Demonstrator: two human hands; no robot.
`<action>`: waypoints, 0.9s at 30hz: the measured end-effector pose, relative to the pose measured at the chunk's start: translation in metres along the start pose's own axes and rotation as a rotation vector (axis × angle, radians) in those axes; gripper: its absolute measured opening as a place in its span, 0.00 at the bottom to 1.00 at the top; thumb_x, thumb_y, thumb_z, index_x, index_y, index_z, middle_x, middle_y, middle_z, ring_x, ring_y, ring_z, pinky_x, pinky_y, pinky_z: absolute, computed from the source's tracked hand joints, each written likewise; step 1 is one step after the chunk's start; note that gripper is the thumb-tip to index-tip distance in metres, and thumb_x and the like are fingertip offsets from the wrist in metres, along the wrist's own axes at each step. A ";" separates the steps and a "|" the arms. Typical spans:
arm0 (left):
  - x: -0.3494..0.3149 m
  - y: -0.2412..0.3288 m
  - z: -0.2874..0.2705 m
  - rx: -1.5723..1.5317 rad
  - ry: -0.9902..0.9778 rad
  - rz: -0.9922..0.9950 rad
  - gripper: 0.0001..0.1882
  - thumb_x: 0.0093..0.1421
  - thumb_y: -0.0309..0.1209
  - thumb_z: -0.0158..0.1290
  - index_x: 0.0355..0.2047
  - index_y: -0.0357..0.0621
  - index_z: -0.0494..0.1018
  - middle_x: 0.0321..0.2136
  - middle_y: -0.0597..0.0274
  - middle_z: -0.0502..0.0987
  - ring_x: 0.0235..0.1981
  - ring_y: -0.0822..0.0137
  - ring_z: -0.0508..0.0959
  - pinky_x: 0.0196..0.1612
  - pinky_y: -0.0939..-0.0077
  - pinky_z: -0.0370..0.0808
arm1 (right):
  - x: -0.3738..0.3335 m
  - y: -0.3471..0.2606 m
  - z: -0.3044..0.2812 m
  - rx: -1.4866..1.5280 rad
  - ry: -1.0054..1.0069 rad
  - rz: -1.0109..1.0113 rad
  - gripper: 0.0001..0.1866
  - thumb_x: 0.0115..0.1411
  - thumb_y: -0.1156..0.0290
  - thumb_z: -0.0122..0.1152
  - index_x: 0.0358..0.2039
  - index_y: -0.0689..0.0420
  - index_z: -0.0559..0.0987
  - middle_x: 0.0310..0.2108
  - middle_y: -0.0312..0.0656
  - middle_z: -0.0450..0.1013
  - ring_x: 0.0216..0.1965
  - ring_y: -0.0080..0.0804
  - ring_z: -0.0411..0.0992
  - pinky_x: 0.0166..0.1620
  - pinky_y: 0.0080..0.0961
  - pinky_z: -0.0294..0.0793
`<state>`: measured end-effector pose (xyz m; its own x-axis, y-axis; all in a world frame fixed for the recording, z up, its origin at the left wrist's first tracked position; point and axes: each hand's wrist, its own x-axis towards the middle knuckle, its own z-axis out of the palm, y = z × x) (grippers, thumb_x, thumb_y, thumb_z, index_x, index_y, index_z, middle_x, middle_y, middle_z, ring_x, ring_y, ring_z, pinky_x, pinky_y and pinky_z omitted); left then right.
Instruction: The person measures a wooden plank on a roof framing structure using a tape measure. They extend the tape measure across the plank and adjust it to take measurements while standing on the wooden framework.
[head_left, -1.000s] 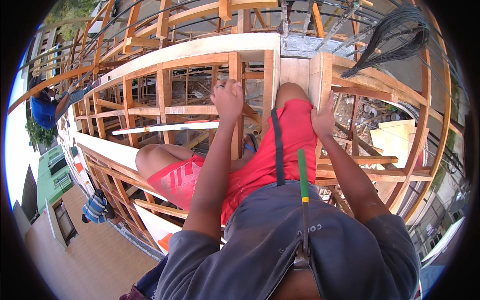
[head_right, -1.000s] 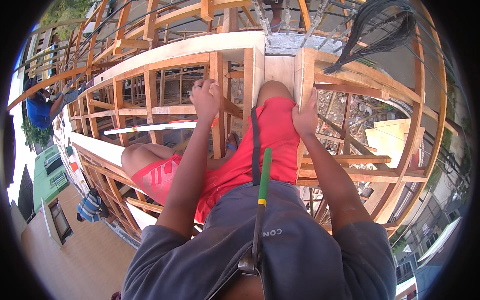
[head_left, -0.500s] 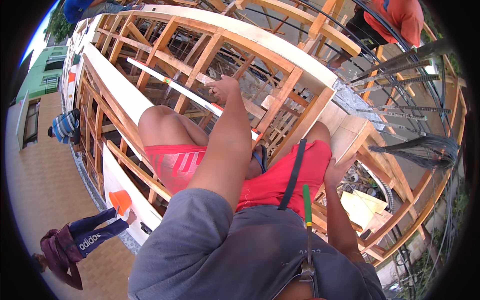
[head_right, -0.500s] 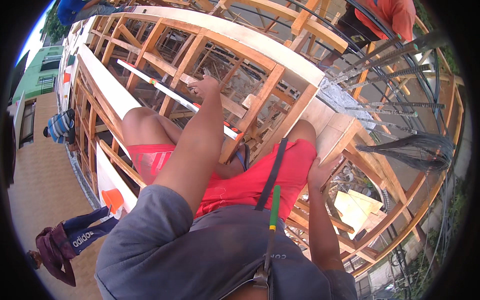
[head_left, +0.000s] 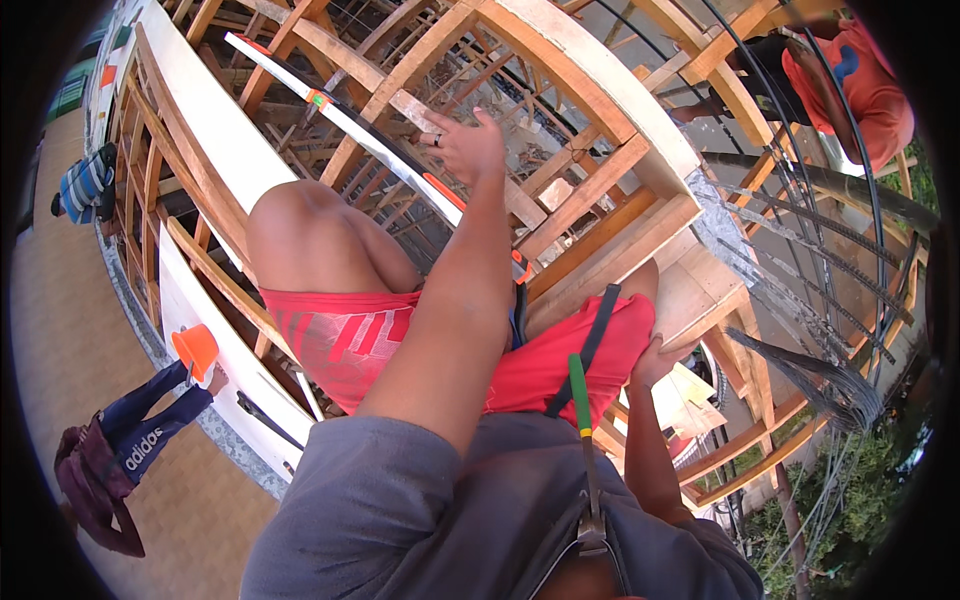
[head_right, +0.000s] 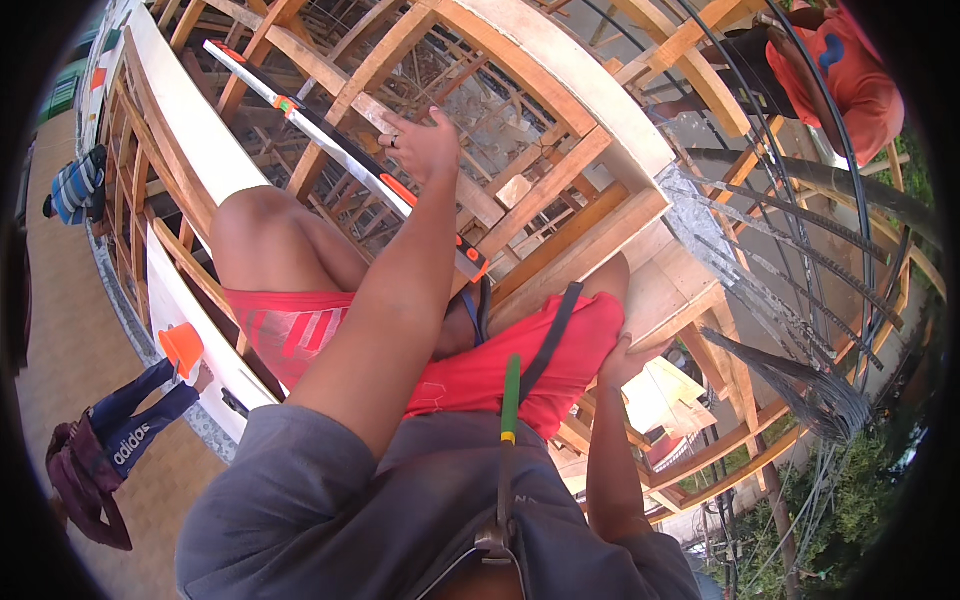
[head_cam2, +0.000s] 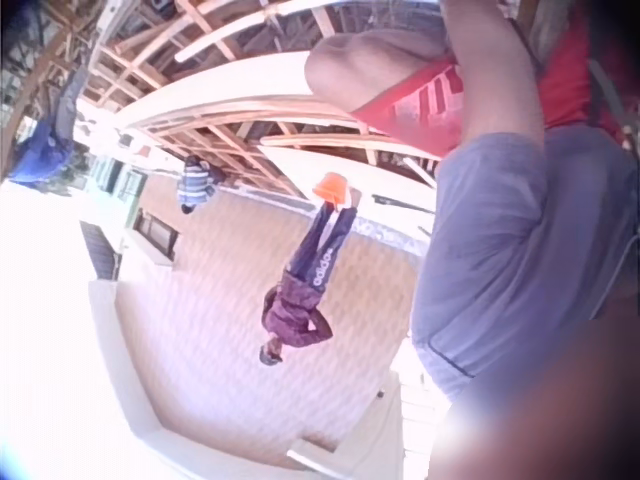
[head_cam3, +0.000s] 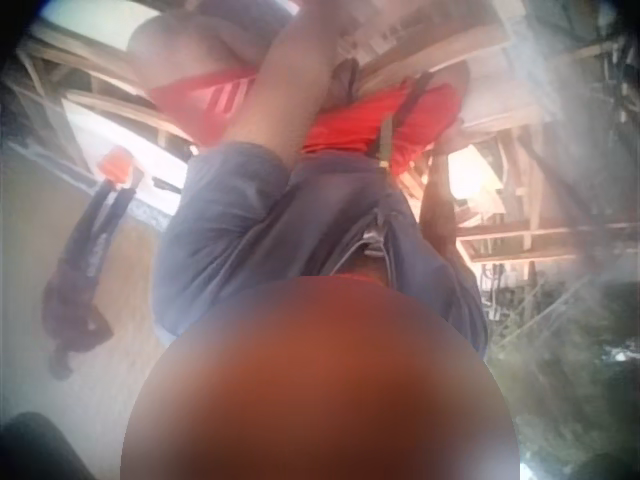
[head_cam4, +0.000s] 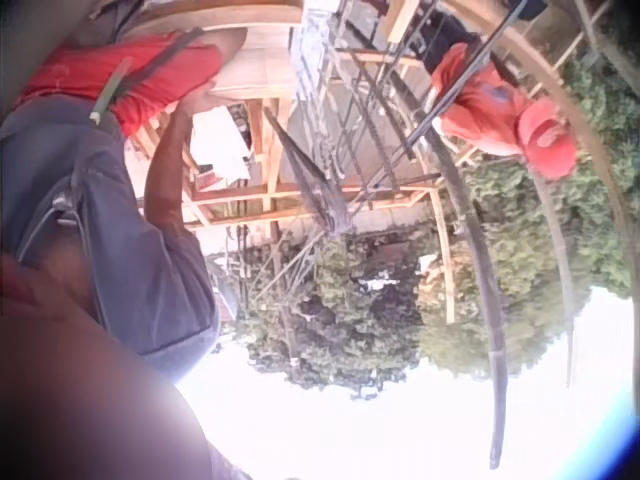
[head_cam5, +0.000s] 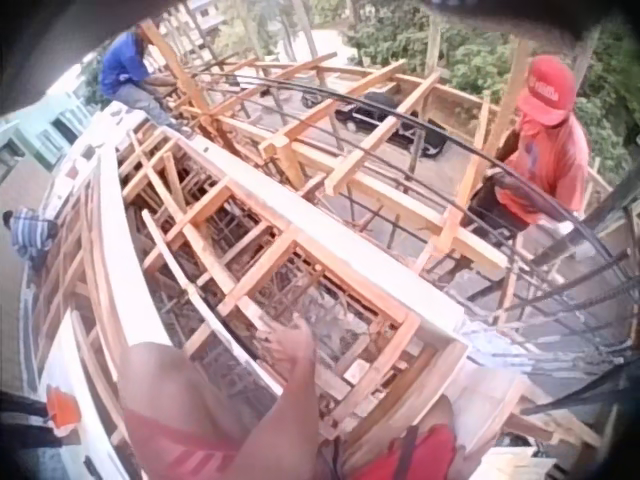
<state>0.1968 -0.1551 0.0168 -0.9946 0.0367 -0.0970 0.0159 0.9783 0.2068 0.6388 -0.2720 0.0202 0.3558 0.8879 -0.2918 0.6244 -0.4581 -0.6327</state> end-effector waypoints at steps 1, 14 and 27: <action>0.001 0.000 0.002 0.005 -0.003 -0.004 0.47 0.61 0.52 0.52 0.70 0.36 0.47 0.57 0.31 0.59 0.55 0.41 0.67 0.53 0.54 0.76 | 0.000 0.001 0.000 0.012 0.001 0.003 0.47 0.59 0.70 0.57 0.73 0.57 0.41 0.69 0.63 0.50 0.68 0.59 0.55 0.68 0.43 0.54; 0.004 0.003 0.006 0.052 0.028 -0.012 0.47 0.59 0.52 0.52 0.69 0.37 0.47 0.57 0.32 0.58 0.55 0.40 0.67 0.50 0.54 0.77 | 0.000 0.007 0.002 -0.105 0.022 0.042 0.46 0.60 0.67 0.56 0.73 0.59 0.42 0.67 0.63 0.54 0.61 0.61 0.63 0.62 0.47 0.64; 0.004 -0.001 -0.001 0.040 -0.005 -0.028 0.48 0.59 0.52 0.52 0.70 0.37 0.46 0.58 0.31 0.58 0.55 0.41 0.67 0.49 0.53 0.78 | -0.003 0.002 0.000 -0.131 0.009 0.052 0.46 0.60 0.65 0.56 0.72 0.64 0.43 0.68 0.65 0.52 0.64 0.62 0.59 0.65 0.45 0.59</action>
<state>0.1931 -0.1561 0.0168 -0.9942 0.0103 -0.1068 -0.0075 0.9862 0.1652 0.6389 -0.2753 0.0202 0.3953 0.8628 -0.3150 0.6905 -0.5053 -0.5175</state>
